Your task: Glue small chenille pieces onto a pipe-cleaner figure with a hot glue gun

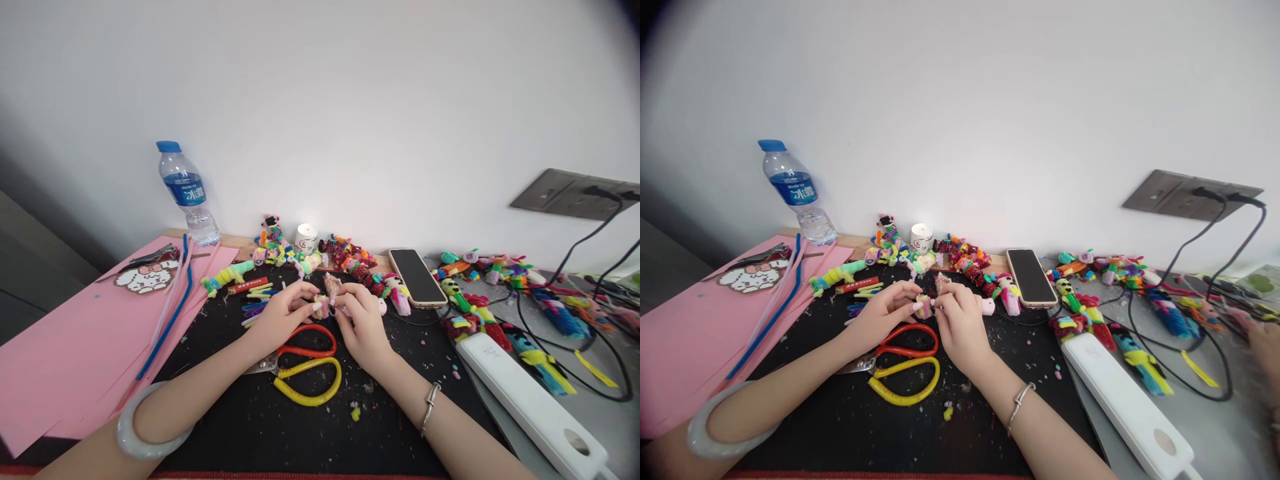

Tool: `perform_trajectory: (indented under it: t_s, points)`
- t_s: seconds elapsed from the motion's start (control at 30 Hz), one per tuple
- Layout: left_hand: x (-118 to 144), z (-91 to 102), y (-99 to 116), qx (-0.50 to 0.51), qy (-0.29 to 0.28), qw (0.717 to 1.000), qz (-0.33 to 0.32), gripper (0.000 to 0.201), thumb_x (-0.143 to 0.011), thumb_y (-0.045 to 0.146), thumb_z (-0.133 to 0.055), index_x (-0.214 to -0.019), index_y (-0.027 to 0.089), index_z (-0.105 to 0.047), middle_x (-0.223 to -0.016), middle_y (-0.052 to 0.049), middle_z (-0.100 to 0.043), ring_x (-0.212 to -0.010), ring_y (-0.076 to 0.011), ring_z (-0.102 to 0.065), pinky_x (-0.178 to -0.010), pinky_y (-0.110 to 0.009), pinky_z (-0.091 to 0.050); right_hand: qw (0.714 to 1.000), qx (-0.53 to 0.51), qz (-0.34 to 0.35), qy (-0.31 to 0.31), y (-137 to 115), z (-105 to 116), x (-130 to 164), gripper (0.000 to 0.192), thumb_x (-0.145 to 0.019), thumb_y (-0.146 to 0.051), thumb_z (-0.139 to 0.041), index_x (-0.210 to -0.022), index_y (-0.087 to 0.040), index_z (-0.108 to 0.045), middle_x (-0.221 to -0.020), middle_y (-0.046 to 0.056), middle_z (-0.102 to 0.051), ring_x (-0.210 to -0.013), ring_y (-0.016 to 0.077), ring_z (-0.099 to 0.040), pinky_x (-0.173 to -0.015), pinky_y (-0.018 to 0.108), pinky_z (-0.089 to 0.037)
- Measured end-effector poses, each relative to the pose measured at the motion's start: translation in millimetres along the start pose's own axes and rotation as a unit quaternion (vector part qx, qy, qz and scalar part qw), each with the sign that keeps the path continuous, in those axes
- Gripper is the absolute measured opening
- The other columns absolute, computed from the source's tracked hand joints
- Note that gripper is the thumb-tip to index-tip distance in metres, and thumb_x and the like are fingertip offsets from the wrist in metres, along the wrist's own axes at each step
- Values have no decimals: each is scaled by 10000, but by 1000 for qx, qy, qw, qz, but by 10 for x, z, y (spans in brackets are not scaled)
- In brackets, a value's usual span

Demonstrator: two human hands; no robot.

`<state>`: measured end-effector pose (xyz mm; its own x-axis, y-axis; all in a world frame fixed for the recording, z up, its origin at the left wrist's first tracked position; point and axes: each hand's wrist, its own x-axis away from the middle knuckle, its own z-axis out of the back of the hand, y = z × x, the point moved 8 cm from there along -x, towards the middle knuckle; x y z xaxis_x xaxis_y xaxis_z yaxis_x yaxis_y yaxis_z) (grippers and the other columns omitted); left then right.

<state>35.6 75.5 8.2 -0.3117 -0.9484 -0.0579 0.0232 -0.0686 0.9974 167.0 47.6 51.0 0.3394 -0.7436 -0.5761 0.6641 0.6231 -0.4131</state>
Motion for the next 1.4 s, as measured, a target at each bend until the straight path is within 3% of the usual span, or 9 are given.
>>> perform_trajectory:
  t_s: [0.37, 0.8, 1.13, 1.4]
  points:
    - [3, -9, 17, 1, 3, 1000, -1, 247, -791, 343, -612, -985, 195, -573, -938, -54, -635, -822, -191, -628, -671, -291, -525, 995, 92, 24, -25, -46, -14, -7, 195, -856, -106, -420, -967, -196, -553, -1078, 104, -523, -985, 232, -498, -755, 358, -351]
    - [6, -18, 13, 27, 0, 1000, 5, 274, -793, 338, -617, -1020, 190, -573, -970, -60, -640, -815, -185, -643, -689, -298, -539, 997, 46, 28, -48, -77, -29, 3, 197, -863, -101, -393, -968, -191, -534, -1058, 109, -507, -964, 226, -495, -764, 357, -386]
    - [-5, -50, -11, 36, -19, 999, 5, 244, -793, 315, -622, -997, 189, -574, -913, -40, -650, -772, -168, -653, -692, -289, -538, 991, 101, 50, -73, -69, -75, -23, 210, -882, -100, -401, -968, -206, -560, -1049, 92, -516, -909, 211, -500, -743, 347, -353]
    - [-4, -24, 1, 29, -6, 1000, 2, 232, -826, 316, -584, -1021, 200, -537, -955, -41, -629, -790, -165, -656, -707, -290, -549, 996, 57, 36, -56, -66, -23, -8, 195, -876, -87, -376, -992, -180, -500, -1057, 106, -500, -954, 221, -478, -756, 353, -365]
